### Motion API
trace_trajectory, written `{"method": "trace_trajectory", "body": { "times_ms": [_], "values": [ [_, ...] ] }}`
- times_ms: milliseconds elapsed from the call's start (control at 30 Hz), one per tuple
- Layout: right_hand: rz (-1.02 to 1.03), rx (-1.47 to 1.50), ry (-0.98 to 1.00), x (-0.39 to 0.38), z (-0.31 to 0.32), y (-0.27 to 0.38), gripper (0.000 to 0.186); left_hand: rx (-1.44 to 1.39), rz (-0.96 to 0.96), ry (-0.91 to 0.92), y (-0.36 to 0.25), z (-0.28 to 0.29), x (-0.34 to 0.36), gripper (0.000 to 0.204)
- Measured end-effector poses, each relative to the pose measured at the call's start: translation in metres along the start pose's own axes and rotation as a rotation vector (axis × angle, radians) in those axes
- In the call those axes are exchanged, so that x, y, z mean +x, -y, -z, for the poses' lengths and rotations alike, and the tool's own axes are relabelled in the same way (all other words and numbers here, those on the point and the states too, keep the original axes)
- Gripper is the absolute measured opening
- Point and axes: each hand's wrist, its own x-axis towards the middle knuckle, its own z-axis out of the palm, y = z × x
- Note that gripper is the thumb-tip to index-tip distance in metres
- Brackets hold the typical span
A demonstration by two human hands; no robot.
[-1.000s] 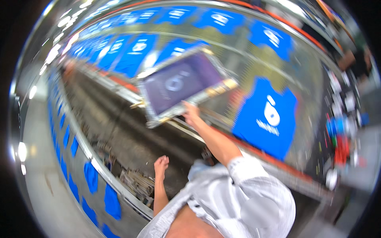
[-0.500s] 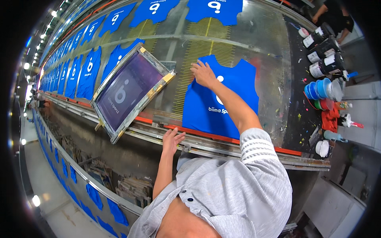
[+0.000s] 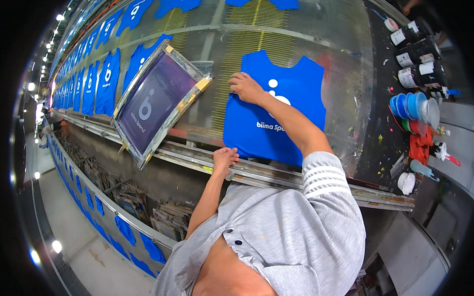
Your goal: The person aligns a blue tank top on a printing table, places a screen frame over it, and uses a squeegee to apply white ink through the screen to print a logo. The person repeats the process on a second tank top.
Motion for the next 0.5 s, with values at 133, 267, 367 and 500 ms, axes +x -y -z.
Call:
{"method": "trace_trajectory", "body": {
  "times_ms": [133, 267, 367, 500],
  "values": [
    [0.085, -0.001, 0.04, -0.001, 0.018, 0.008, 0.012, 0.122, -0.25, 0.079, -0.008, 0.0, -0.009, 0.024],
    [-0.197, 0.199, 0.174, -0.034, 0.064, 0.016, 0.009, -0.141, -0.413, 0.303, -0.011, 0.012, -0.01, 0.02],
    [-0.334, 0.2, 0.218, -0.07, 0.134, 0.045, 0.009, -0.416, -0.455, 0.528, -0.022, 0.021, -0.019, 0.018],
    [-0.492, 0.435, 0.163, -0.099, 0.255, 0.13, 0.011, -0.438, -0.592, 0.701, -0.1, 0.069, -0.048, 0.025]
  ]
}}
